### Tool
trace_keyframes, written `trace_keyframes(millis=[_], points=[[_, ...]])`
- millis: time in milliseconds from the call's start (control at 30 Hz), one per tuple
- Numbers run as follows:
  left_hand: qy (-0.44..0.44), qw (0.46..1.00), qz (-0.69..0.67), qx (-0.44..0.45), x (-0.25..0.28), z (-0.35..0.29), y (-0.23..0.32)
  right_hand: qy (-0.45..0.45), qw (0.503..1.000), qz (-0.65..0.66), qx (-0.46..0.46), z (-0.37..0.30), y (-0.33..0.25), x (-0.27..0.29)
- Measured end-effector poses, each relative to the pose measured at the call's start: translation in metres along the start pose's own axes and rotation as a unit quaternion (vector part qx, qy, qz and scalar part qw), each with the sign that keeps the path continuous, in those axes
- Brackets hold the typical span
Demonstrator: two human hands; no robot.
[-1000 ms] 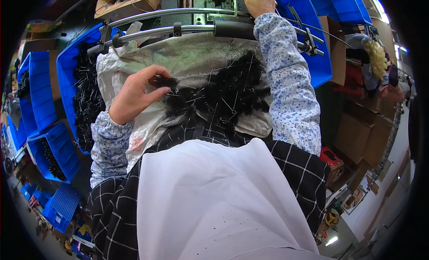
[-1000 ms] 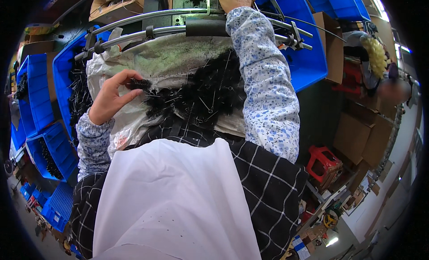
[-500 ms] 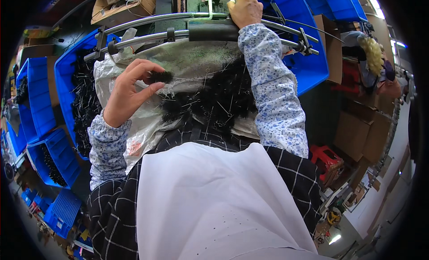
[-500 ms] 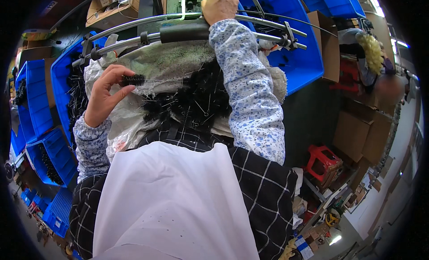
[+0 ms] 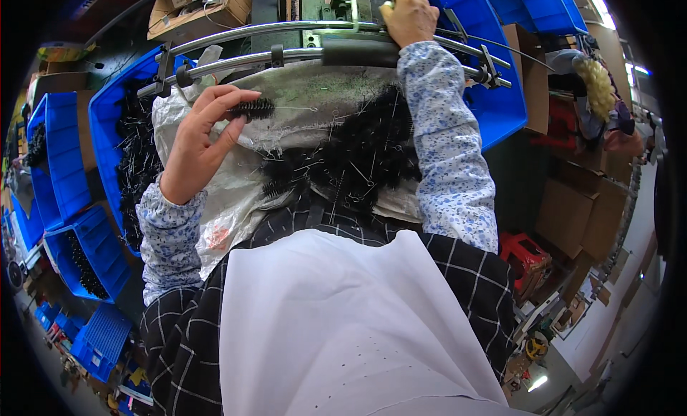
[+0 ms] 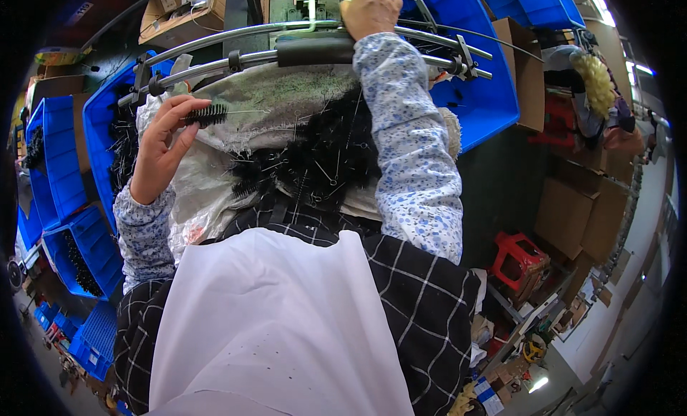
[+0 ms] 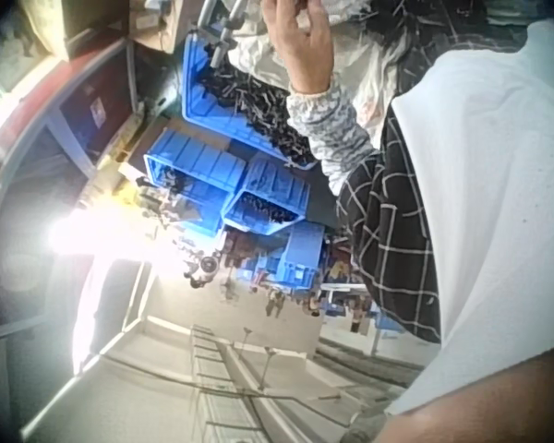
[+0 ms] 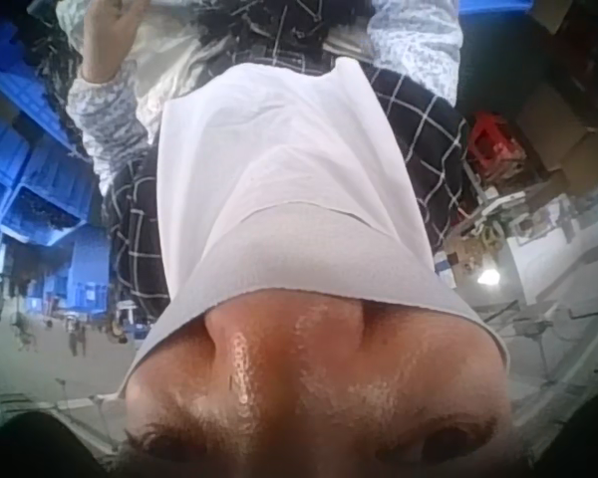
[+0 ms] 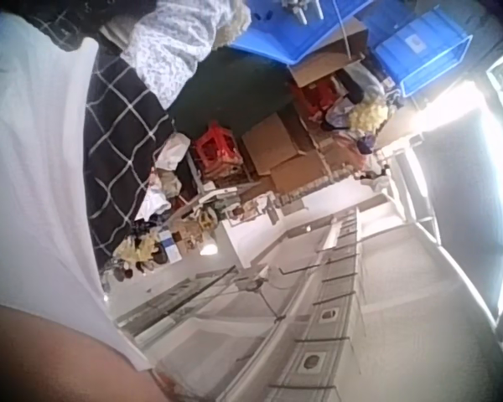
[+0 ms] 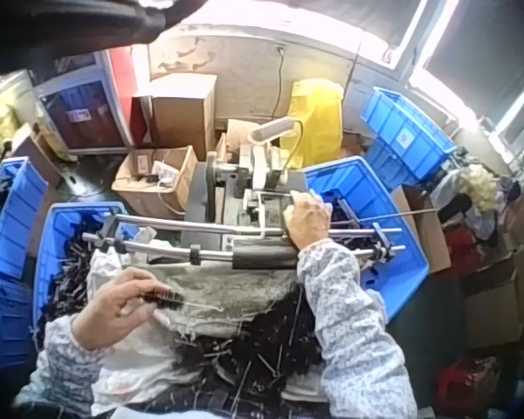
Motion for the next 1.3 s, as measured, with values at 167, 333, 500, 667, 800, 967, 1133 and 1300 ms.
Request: trace_keyframes(millis=[167, 333, 500, 667, 800, 967, 1133, 1300], points=[[-0.002, 0.997, -0.071, 0.0, -0.004, 0.006, -0.004, -0.038, 0.999, -0.005, -0.005, 0.016, 0.04, 0.005], [-0.027, 0.994, -0.103, -0.021, -0.014, 0.022, -0.006, -0.121, 0.99, -0.032, 0.07, 0.033, 0.046, 0.012], [-0.05, 0.994, -0.096, -0.028, -0.023, 0.027, -0.013, 0.075, 0.984, -0.162, 0.006, 0.031, 0.072, 0.081], [0.022, 0.979, -0.199, -0.042, -0.059, 0.043, -0.014, -0.118, 0.966, 0.186, 0.139, -0.039, -0.033, 0.125], [0.081, 0.951, -0.297, -0.033, -0.068, 0.048, -0.018, -0.289, 0.889, 0.345, 0.086, -0.088, -0.091, 0.135], [-0.115, 0.987, -0.091, 0.063, -0.059, 0.007, -0.011, -0.015, 0.991, 0.091, 0.095, -0.039, -0.045, 0.082], [-0.346, 0.931, 0.106, 0.056, -0.088, -0.046, -0.035, -0.008, 0.998, 0.003, 0.06, 0.001, -0.011, 0.03], [-0.297, 0.951, 0.076, 0.045, -0.082, -0.046, -0.035, -0.003, 0.997, -0.011, 0.075, 0.011, -0.011, 0.018]])
Point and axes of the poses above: each hand's wrist, its own z-axis towards the middle knuckle, its own x-axis out of the back of the hand, y = z × x, the point moved 3 cm from there along z, towards the middle knuckle, and after that the axes turned 6 degrees about -z, right-handed, at the moved point
